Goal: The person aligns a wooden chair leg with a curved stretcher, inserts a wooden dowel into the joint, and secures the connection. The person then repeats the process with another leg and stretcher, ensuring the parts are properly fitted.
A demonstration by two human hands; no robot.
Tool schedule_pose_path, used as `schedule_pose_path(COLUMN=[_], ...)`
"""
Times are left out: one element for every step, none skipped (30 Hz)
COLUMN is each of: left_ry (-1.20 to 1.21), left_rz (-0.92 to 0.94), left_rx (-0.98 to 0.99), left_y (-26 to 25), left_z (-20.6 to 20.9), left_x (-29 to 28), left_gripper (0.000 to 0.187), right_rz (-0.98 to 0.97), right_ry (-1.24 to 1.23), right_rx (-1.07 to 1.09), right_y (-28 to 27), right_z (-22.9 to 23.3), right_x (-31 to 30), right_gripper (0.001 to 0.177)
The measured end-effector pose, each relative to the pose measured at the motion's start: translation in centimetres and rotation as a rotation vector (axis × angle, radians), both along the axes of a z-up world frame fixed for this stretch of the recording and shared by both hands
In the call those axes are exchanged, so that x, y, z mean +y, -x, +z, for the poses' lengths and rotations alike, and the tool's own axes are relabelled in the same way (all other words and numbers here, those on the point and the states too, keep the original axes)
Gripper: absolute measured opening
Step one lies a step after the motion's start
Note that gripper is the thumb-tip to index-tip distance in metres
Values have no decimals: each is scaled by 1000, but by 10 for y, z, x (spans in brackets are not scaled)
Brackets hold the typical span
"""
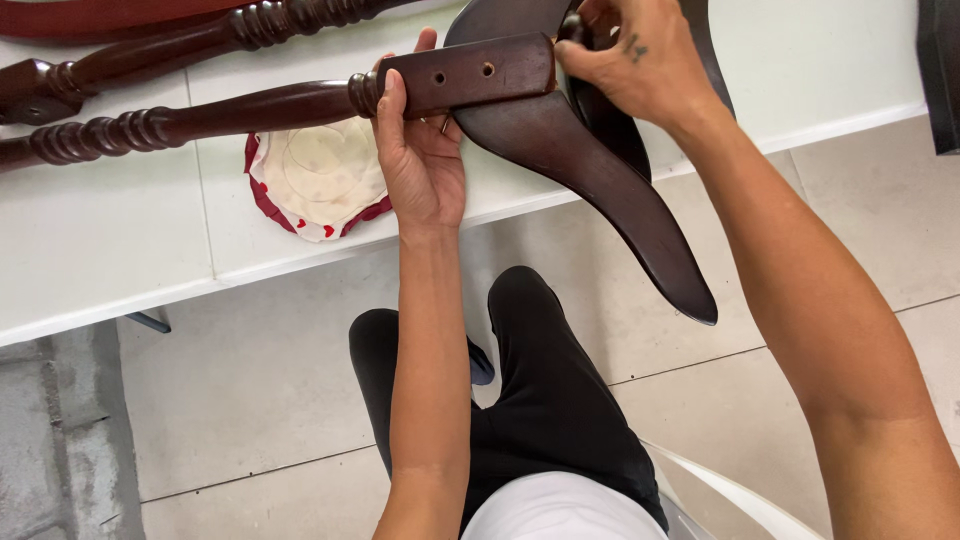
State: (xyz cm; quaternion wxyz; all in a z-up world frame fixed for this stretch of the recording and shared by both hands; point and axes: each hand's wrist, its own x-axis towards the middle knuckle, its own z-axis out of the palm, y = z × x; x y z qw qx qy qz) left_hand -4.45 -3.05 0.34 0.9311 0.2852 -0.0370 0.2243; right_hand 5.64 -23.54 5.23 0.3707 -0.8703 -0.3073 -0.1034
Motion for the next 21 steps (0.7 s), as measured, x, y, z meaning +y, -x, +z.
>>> schedule_pose_path(left_ry=[9, 8, 7, 6, 7, 8, 9, 8, 6, 4, -3, -11, -18, -18, -18, -18, -15, -13, -10, -16, -22], left_rz=[-7, -10, -14, -15, -14, -13, -11, -12, -13, -14, -10, -7, -3, -2, -2, -3, -1, -1, -1, -3, -5], left_rx=[0, -6, -13, -20, -23, -26, -29, -40, -50, -60, -57, -54, -50, -44, -38, -31, -17, -2, 12, 3, -6], left_y=[0, 0, 0, 0, 0, -1, -1, -2, -2, -2, -2, -2, -2, -2, -2, -1, -1, -1, -1, -1, -1], left_z=[-1, -1, -1, -2, -3, -3, -4, -5, -5, -6, -6, -6, -6, -6, -6, -6, -6, -5, -5, -6, -6], left_x=[0, 0, 0, 1, 1, 1, 1, 1, 1, 2, 2, 2, 2, 2, 2, 2, 2, 2, 2, 2, 2], left_gripper=[25, 25, 24, 24, 24, 23, 23, 22, 21, 21, 21, 21, 21, 21, 21, 22, 22, 22, 23, 22, 21], right_rz=[-31, -60, -87, -56, -24, 9, 10, 11, 11, 7, 3, 0, 19, 38, 57, 72, 87, 100, 100, 100, 99], right_ry=[-28, -55, -81, -127, -173, -220, -239, -258, -278, -283, -289, -295, -318, -341, -364, -365, -365, -366, -371, -376, -382], right_rx=[135, 268, 402, 406, 410, 414, 432, 451, 470, 486, 502, 519, 526, 533, 540, 529, 517, 506, 506, 505, 505], right_y=[2, 4, 8, 12, 16, 19, 22, 25, 28, 31, 33, 35, 36, 38, 39, 41, 42, 43, 44, 45, 46], right_z=[2, 6, 9, 11, 13, 16, 19, 20, 21, 21, 22, 22, 23, 23, 24, 24, 24, 25, 25, 25, 25], right_x=[-3, -7, -10, -12, -16, -20, -24, -28, -32, -35, -38, -41, -42, -44, -44, -44, -45, -45, -45, -45, -45], right_gripper=[33, 30, 28, 28, 29, 30, 31, 32, 34, 34, 35, 35, 36, 36, 37, 37, 37, 38, 38, 38, 38])
